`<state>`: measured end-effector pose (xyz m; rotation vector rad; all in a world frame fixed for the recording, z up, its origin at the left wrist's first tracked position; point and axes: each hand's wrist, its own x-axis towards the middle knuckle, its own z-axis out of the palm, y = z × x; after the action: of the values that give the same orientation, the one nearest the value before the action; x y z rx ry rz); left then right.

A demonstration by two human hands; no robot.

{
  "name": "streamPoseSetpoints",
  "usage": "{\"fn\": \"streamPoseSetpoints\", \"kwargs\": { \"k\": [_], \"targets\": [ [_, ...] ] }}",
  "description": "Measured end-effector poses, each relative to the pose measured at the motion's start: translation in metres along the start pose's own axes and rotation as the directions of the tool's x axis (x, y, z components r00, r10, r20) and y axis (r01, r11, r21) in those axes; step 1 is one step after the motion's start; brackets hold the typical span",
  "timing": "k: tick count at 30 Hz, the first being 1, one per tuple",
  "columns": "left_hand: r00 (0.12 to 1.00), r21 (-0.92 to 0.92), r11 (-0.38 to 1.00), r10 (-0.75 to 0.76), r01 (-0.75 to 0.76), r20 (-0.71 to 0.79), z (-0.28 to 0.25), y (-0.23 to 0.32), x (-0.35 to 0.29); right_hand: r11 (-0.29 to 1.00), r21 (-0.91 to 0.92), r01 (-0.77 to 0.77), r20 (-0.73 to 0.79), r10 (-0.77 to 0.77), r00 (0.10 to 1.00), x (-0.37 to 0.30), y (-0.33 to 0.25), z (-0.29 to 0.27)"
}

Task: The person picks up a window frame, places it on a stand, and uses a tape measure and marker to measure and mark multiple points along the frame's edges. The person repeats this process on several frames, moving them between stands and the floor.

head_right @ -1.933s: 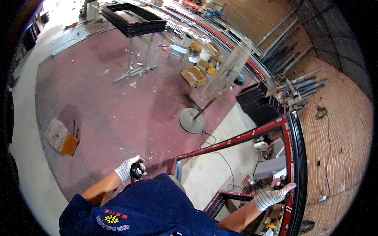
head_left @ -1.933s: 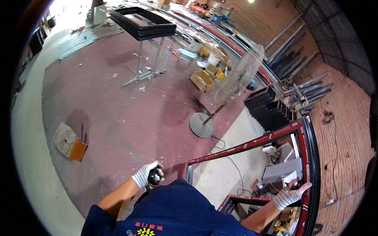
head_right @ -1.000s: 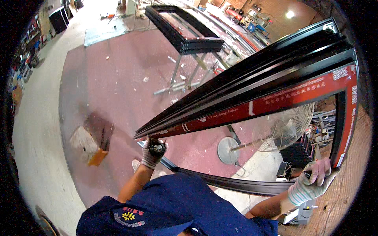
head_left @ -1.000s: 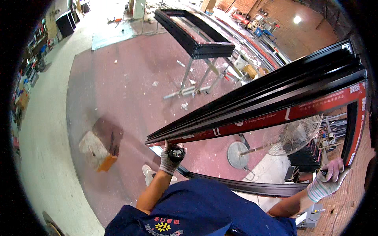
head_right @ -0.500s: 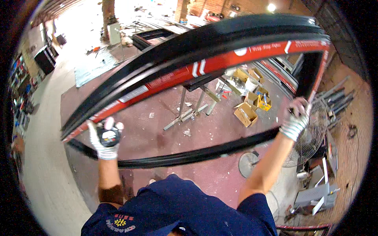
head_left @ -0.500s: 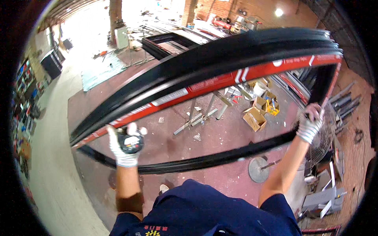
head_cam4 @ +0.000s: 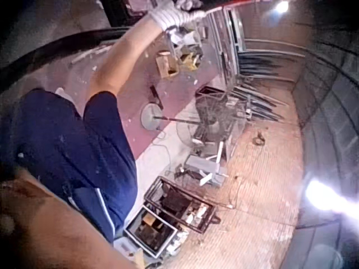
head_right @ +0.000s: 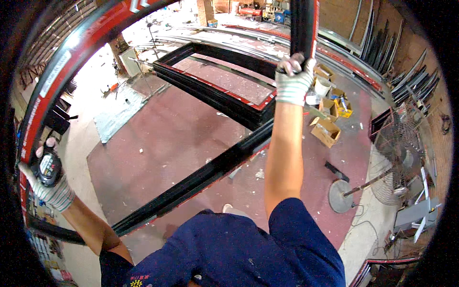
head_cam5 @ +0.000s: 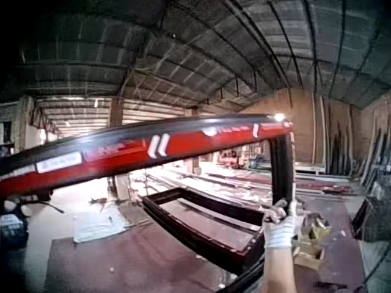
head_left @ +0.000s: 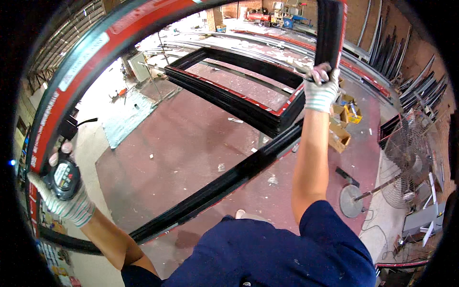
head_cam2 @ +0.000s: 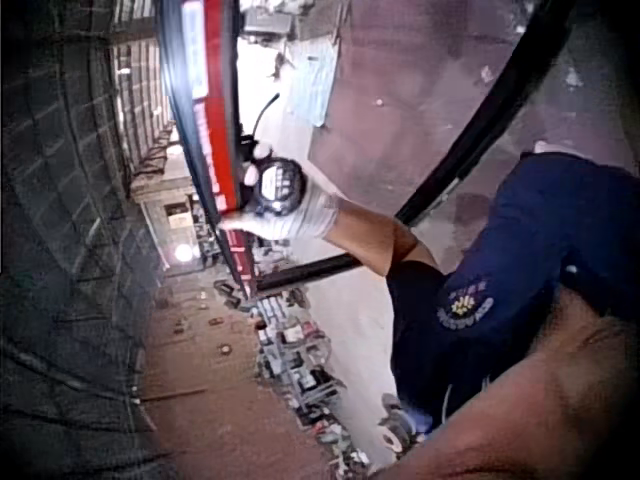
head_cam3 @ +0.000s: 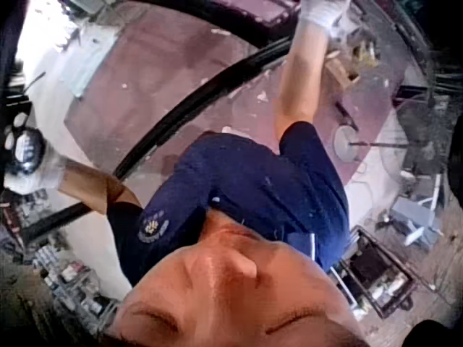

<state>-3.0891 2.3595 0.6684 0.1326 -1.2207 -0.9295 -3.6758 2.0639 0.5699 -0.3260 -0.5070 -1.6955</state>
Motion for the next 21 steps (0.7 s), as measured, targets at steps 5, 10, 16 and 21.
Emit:
{"fn": "streamPoseSetpoints", "kwargs": {
  "k": [5,10,16,21],
  "targets": [
    [0.967,0.36,0.931,0.145,-0.061,-0.21,-0.061,0.007,0.09,0.919,-0.391,0.046,-0.013,-0.056,0.998,0.06,0.143,-0.041],
    [0.932,0.199,0.97,-0.198,0.142,0.303,-0.164,0.028,0.169,0.754,-0.655,-0.05,-0.06,0.015,0.998,0.019,0.221,-0.085],
    [0.993,0.528,0.844,-0.119,0.095,0.011,-0.264,0.088,0.241,-0.015,-0.962,0.271,0.249,0.352,0.902,-0.067,0.386,-0.22],
    [0.996,0.571,0.816,-0.072,0.085,-0.045,-0.376,0.109,0.312,-0.229,-0.757,0.612,0.375,0.615,0.693,-0.057,0.54,-0.304]
  ]
}}
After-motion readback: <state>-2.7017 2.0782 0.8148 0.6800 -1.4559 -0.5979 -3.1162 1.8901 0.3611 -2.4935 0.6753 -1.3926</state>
